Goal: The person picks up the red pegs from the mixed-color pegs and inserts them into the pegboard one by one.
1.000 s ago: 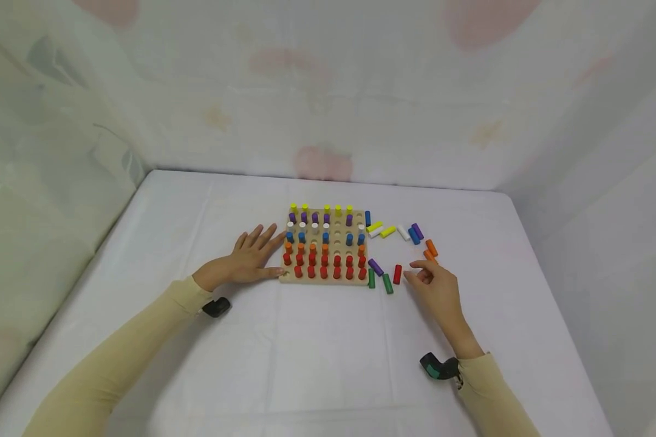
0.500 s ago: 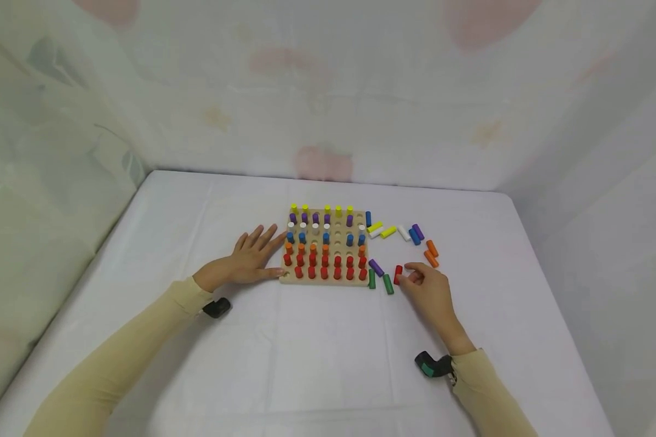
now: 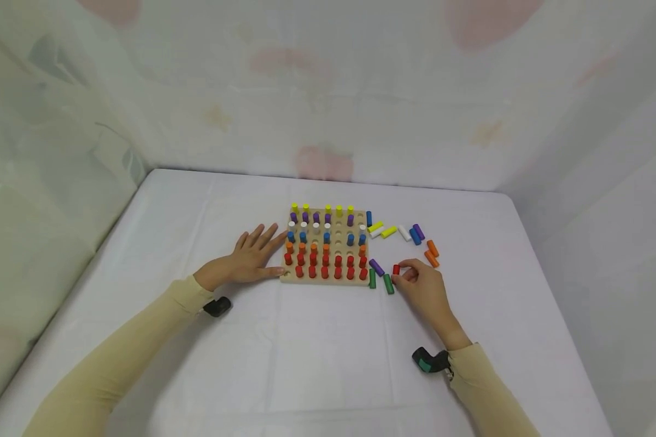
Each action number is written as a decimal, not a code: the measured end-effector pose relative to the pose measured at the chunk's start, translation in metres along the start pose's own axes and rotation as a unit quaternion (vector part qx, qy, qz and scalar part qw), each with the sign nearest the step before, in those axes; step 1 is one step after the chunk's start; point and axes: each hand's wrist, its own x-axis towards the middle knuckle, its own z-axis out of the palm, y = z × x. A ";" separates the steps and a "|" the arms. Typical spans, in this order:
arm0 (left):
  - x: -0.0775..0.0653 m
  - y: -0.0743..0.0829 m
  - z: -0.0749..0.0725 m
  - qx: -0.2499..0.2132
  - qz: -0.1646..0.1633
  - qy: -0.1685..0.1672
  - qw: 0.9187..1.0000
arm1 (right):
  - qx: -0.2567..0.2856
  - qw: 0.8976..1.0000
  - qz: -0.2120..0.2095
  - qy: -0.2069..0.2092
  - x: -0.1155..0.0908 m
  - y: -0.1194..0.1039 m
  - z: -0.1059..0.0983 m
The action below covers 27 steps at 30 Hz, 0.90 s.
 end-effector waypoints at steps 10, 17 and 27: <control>-0.001 0.001 -0.002 0.007 0.001 0.001 1.000 | 0.012 1.000 -0.006 0.010 0.000 -0.002 0.000; 0.000 0.002 -0.003 0.001 0.007 0.004 1.000 | 0.016 1.000 -0.002 0.019 -0.002 -0.001 0.000; -0.001 0.001 -0.003 -0.002 0.009 0.004 1.000 | 0.025 0.999 -0.018 0.031 -0.002 -0.007 -0.006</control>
